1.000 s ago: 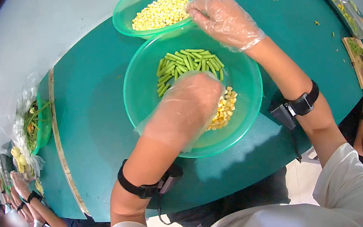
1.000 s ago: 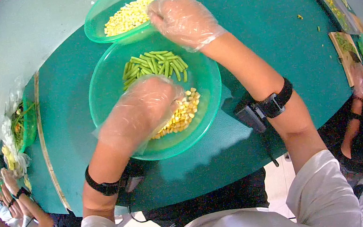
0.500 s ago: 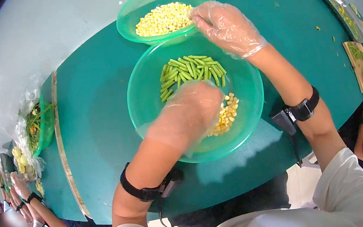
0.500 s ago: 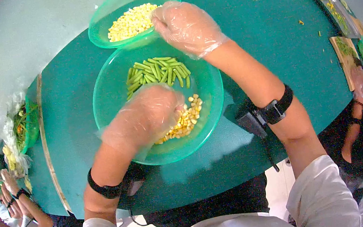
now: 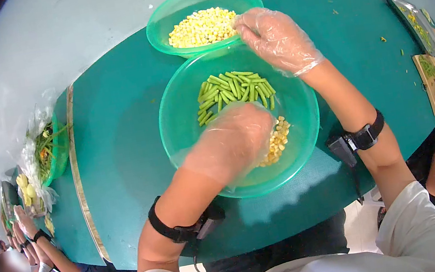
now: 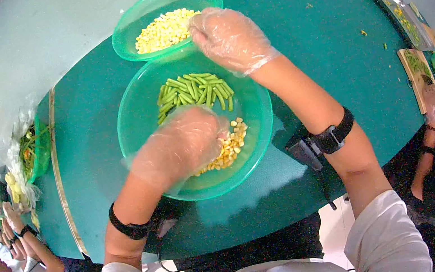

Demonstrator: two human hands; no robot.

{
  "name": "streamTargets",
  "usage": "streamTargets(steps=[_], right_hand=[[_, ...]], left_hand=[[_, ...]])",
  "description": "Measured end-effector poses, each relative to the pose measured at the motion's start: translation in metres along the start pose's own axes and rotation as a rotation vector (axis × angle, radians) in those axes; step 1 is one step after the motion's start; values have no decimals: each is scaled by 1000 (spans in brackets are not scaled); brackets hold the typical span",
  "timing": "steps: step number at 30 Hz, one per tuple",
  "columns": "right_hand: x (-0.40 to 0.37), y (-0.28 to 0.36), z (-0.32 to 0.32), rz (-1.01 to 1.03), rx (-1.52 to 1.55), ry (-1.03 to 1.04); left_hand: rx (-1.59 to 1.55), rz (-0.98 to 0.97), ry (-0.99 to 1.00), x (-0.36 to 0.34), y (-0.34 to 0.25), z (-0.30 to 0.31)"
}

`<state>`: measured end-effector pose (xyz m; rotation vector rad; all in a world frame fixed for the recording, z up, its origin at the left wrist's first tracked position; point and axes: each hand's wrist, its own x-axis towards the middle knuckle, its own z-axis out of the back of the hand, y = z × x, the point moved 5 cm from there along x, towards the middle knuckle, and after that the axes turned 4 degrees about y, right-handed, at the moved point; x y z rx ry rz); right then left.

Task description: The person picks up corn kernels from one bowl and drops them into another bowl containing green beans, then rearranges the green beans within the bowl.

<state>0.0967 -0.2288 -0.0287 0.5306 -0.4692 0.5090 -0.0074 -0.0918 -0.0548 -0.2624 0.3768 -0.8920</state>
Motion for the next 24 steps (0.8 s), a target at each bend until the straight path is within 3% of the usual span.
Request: streamTargets(steps=[5, 17, 24], right_hand=[[1, 0, 1, -28, -27, 40], [1, 2, 2, -76, -40, 97], [1, 2, 2, -74, -45, 110]], left_hand=[[5, 40, 120, 4, 1, 2], [4, -32, -26, -2, 6, -4], [27, -22, 19, 4, 5, -2]])
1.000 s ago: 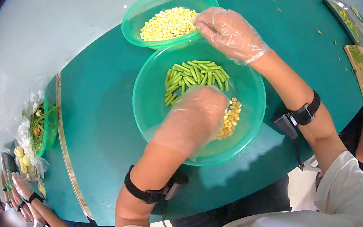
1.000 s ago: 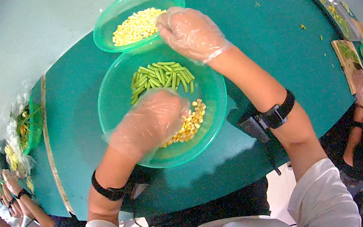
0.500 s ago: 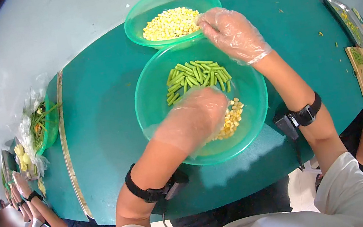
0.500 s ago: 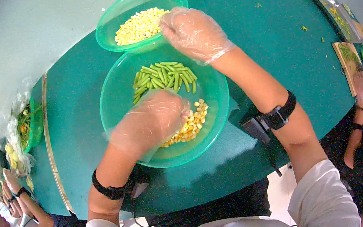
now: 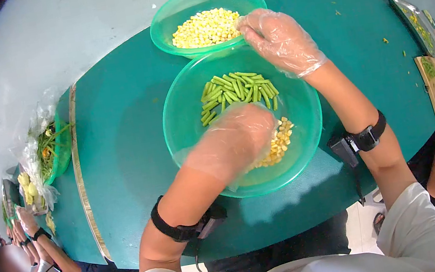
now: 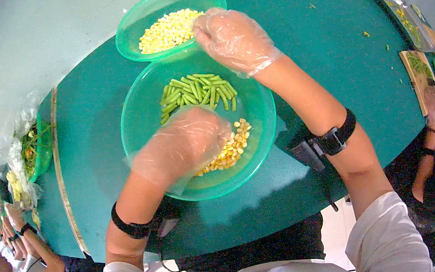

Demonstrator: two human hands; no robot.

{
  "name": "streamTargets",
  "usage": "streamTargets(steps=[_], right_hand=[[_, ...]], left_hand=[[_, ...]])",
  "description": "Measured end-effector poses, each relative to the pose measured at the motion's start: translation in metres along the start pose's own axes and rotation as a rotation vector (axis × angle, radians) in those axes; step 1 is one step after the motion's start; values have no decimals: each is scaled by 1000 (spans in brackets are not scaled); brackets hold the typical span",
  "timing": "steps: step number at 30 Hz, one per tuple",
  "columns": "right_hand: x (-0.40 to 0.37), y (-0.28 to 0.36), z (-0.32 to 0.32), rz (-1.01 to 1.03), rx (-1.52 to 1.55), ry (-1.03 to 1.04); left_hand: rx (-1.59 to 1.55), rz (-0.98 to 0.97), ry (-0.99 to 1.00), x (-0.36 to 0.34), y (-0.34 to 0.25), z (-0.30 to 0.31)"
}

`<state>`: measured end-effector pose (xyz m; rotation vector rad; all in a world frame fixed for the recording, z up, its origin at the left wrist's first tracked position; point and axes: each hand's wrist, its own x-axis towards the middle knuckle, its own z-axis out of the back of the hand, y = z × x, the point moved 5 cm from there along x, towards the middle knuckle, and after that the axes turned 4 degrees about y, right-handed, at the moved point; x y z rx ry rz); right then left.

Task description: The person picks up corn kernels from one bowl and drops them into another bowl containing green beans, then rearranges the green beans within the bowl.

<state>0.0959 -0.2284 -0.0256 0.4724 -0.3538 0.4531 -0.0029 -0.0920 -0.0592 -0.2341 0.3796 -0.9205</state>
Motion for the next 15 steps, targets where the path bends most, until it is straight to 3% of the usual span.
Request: streamTargets(steps=[5, 8, 11, 13, 15], right_hand=[[-1, -1, -1, 45, 10, -46], [-1, -1, 2, 100, 21, -133], [0, 6, 18, 146, 56, -206], [1, 13, 31, 155, 83, -202], [0, 24, 39, 176, 311, -91]], left_hand=[[-24, -33, -160, -6, 1, 13], [-227, -118, -326, -9, 12, 31], [-219, 92, -350, -13, 22, 65], [-370, 161, -511, -21, 34, 75], [-437, 240, -582, -25, 45, 85]])
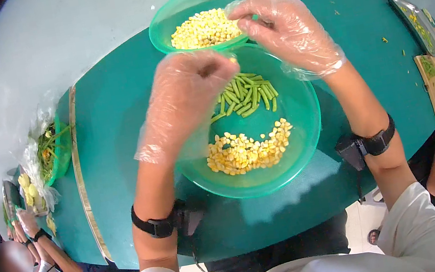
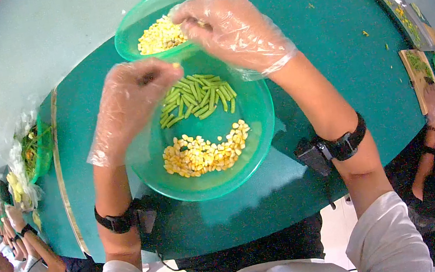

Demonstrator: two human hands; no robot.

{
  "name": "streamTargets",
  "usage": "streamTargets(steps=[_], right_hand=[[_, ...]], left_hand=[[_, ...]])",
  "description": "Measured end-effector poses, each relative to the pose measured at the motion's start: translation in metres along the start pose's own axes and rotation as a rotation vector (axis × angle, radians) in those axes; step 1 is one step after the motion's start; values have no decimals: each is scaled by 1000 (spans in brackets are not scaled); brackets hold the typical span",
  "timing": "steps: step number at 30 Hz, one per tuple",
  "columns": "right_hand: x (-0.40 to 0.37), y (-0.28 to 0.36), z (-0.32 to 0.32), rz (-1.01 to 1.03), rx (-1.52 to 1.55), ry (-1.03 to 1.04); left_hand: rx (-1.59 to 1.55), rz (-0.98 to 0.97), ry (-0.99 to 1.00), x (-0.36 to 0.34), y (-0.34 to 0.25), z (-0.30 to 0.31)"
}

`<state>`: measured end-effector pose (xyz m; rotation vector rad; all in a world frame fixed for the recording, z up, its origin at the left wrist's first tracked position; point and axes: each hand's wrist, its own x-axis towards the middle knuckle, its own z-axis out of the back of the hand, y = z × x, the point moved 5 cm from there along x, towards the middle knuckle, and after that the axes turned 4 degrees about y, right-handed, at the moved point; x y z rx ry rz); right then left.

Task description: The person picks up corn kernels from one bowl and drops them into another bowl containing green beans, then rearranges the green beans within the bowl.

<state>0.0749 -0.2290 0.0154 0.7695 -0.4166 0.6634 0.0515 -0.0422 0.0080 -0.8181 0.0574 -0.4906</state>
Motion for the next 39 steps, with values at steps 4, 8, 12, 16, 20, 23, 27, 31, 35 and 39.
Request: streamTargets(steps=[4, 8, 12, 16, 20, 23, 27, 31, 35, 39], right_hand=[[1, 23, -8, 127, 102, 181], [0, 22, -15, -79, 295, 279], [0, 19, -17, -173, 304, 303], [-1, 11, -20, -199, 427, 280], [0, 1, -22, -130, 466, 186], [-1, -21, -21, -235, 502, 34], [-5, -56, -17, -281, 368, -211], [-7, -63, -20, -253, 214, -219], [-6, -59, -21, -230, 234, -198], [-5, -54, -19, -248, 259, -174]], left_hand=[[-56, -42, 17, 2, 10, 4], [-13, -61, 57, 2, 8, -2], [26, -36, 70, 4, 7, -1], [-1, -60, 32, 4, 8, -3], [124, -95, -35, 2, -2, -8], [252, -144, 63, -5, -11, -18], [386, -344, 302, -27, -20, -47], [372, -289, 438, -42, -17, -72], [393, -196, 564, -45, -14, -82], [366, -249, 468, -50, -8, -82]])
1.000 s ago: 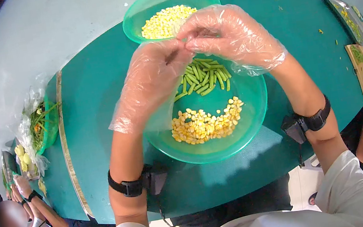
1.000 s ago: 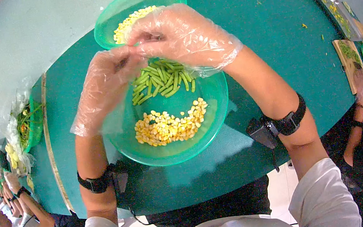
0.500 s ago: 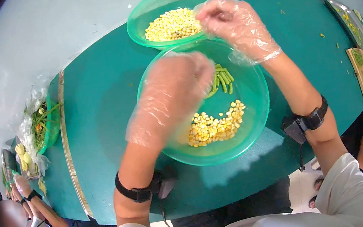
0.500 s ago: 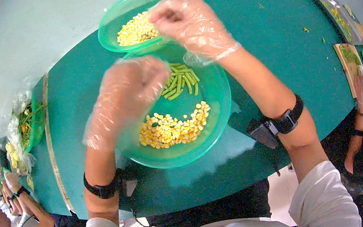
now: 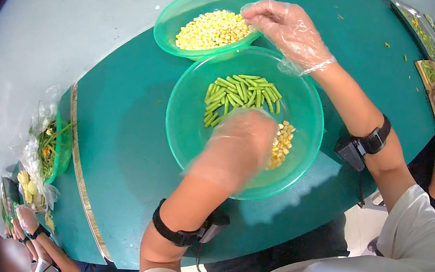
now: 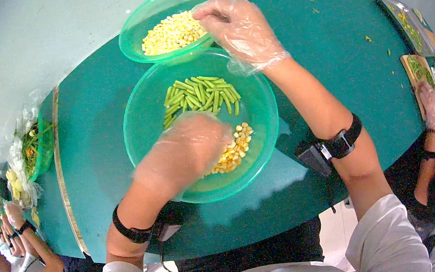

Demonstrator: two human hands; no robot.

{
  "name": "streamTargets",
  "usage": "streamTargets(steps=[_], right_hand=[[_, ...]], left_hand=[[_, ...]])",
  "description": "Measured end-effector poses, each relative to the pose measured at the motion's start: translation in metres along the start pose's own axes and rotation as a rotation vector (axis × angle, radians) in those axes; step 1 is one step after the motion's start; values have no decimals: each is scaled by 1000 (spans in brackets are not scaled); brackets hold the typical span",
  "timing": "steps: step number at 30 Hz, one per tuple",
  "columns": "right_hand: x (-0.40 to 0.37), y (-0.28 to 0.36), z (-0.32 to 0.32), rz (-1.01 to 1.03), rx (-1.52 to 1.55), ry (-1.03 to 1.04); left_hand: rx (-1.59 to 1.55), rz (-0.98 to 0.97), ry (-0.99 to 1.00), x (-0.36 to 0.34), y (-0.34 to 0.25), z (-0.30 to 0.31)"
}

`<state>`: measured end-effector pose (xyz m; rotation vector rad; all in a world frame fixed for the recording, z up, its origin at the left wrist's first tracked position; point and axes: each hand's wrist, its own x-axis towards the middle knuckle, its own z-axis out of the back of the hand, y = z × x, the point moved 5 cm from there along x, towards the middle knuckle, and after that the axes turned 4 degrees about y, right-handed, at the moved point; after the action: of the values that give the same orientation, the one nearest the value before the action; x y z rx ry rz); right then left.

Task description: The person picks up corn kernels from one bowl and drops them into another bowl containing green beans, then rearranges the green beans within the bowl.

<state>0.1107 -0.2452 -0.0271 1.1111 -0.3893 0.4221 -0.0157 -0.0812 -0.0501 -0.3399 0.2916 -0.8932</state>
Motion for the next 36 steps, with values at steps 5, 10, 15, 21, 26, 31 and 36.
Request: streamTargets(steps=[5, 10, 15, 21, 26, 31, 36], right_hand=[[-3, 13, -3, -15, -24, 43], [-4, 24, -7, 51, -61, 89], [-8, 40, -11, -27, 30, 220], [-24, 65, -24, -312, 450, 516], [-29, 55, -37, -439, 818, 440], [-28, 44, -39, -560, 974, 394], [-25, 34, -40, -567, 1023, 391]], left_hand=[[47, -20, -8, -1, 1, 0], [63, -3, 83, 6, 5, -6], [-2, -57, -170, 0, 6, 37], [-56, 83, -598, -6, 32, 104], [-37, 57, -693, -9, 35, 109], [-52, 39, -704, -10, 39, 108], [-7, 21, -675, -9, 36, 107]])
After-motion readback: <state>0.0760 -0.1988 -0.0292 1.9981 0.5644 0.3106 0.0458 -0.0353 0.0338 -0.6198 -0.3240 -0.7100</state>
